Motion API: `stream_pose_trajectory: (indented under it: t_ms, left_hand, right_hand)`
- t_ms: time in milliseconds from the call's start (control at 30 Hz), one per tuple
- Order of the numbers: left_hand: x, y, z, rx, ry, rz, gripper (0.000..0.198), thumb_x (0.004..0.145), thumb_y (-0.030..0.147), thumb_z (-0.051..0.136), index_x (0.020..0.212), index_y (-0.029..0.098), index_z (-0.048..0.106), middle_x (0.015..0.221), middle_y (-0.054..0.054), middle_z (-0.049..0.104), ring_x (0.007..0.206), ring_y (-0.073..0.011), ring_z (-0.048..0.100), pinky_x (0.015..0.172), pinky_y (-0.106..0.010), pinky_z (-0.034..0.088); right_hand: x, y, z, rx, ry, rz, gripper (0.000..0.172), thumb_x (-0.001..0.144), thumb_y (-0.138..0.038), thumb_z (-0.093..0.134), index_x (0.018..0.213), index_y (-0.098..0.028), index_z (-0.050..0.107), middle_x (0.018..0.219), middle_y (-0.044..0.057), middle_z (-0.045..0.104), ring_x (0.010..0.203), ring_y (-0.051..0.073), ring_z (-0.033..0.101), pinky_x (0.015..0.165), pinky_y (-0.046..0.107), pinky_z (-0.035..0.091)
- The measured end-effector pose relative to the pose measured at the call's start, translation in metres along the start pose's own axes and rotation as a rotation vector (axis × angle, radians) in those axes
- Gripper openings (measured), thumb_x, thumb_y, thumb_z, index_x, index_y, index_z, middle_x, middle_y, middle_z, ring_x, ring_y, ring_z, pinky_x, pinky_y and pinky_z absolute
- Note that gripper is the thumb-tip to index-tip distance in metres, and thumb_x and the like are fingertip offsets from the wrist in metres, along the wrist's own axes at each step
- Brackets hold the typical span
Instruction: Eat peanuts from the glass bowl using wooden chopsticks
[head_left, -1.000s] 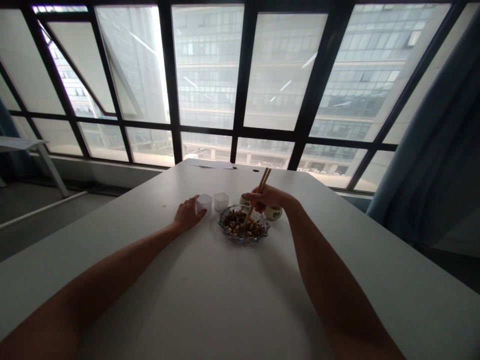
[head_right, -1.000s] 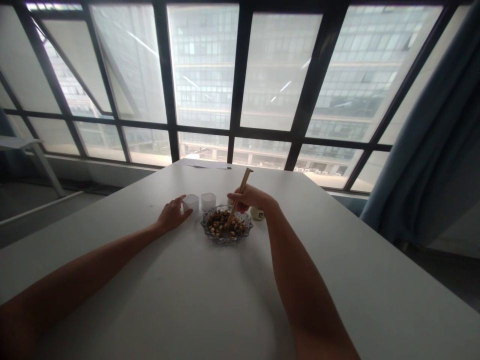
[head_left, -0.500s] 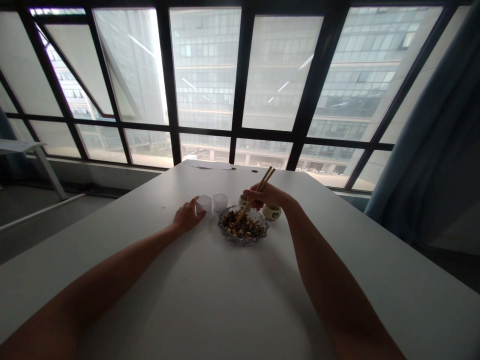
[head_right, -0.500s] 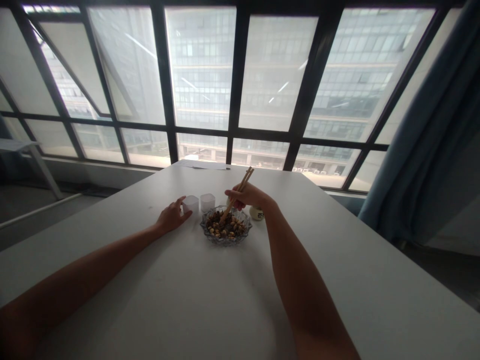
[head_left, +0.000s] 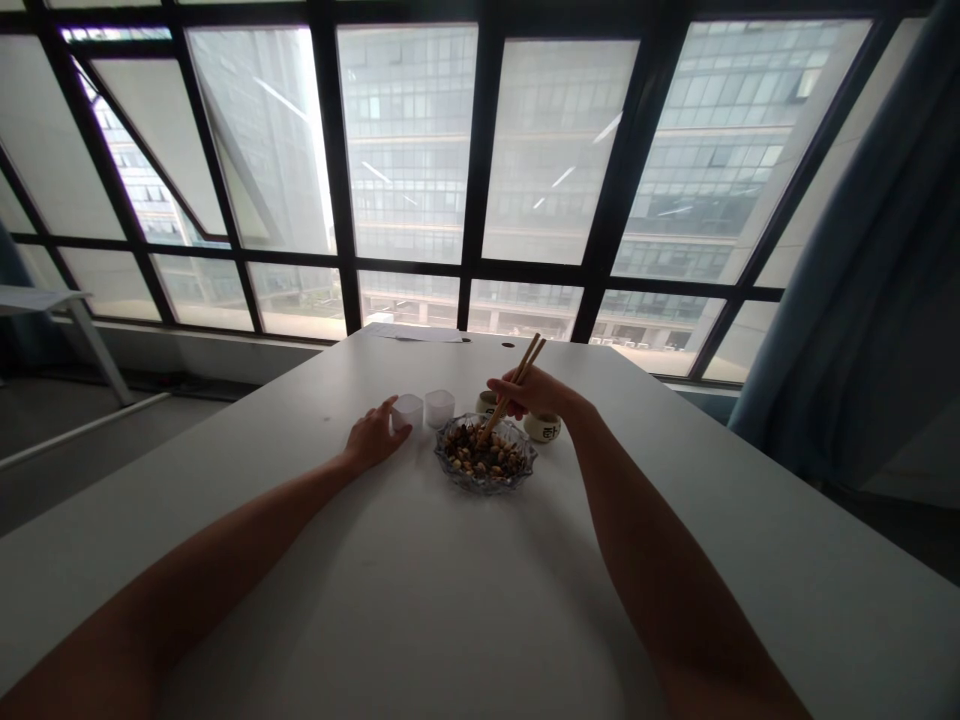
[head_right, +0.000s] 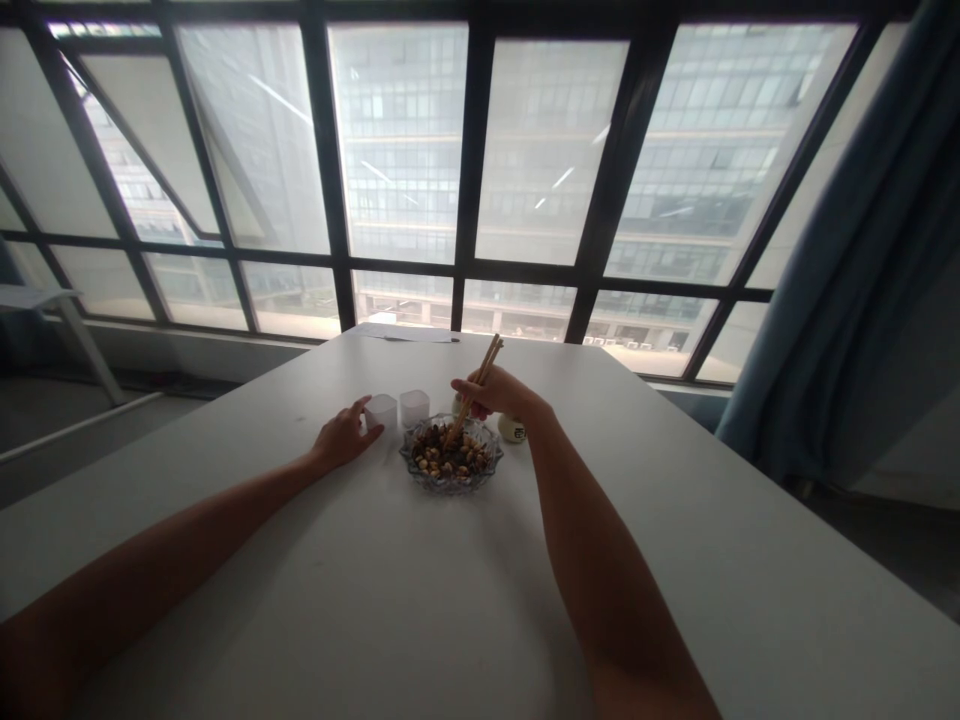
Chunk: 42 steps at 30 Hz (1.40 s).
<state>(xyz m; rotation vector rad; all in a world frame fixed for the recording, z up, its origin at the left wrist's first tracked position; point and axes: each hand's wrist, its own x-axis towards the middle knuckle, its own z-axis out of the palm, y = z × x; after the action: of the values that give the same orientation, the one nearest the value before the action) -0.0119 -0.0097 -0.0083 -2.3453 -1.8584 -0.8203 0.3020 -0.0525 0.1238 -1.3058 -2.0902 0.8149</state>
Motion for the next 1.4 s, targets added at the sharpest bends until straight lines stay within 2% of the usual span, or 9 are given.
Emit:
stream_pose_trajectory:
  t_ms: [300, 700, 867, 1400]
  left_hand:
    - [0.001, -0.001, 0.001, 0.012, 0.006, 0.004, 0.071, 0.088, 0.048, 0.057, 0.148, 0.016, 0.037, 0.116, -0.015, 0.068, 0.111, -0.0302, 0.064, 0.093, -0.042, 0.051]
    - [0.001, -0.002, 0.002, 0.011, 0.0, 0.014, 0.071, 0.089, 0.048, 0.056, 0.149, 0.016, 0.037, 0.115, -0.014, 0.069, 0.112, -0.0305, 0.064, 0.094, -0.041, 0.049]
    - [0.0, -0.001, 0.001, 0.025, -0.002, 0.019, 0.072, 0.09, 0.049, 0.054, 0.15, 0.016, 0.035, 0.122, -0.016, 0.067, 0.111, -0.0303, 0.064, 0.093, -0.041, 0.05]
    - [0.001, -0.003, 0.002, 0.017, 0.003, 0.031, 0.072, 0.089, 0.049, 0.056, 0.149, 0.015, 0.036, 0.116, -0.015, 0.069, 0.113, -0.0305, 0.064, 0.094, -0.042, 0.05]
  right_hand:
    - [-0.003, -0.005, 0.004, -0.047, -0.055, 0.015, 0.045, 0.09, -0.049, 0.067, 0.062, -0.014, 0.065, 0.052, 0.002, 0.066, 0.042, 0.008, 0.056, 0.045, 0.019, 0.046]
    - [-0.008, -0.002, -0.013, 0.039, 0.085, 0.041, 0.046, 0.096, -0.051, 0.058, 0.069, -0.013, 0.065, 0.051, 0.003, 0.066, 0.039, 0.009, 0.058, 0.04, 0.019, 0.048]
    - [-0.011, -0.002, -0.018, 0.017, 0.131, 0.046, 0.047, 0.094, -0.052, 0.06, 0.067, -0.014, 0.064, 0.051, 0.003, 0.066, 0.038, 0.009, 0.058, 0.04, 0.017, 0.047]
    - [-0.003, 0.013, -0.009, -0.006, 0.089, 0.114, 0.045, 0.091, -0.052, 0.065, 0.068, -0.014, 0.066, 0.052, 0.004, 0.067, 0.041, 0.01, 0.061, 0.042, 0.019, 0.051]
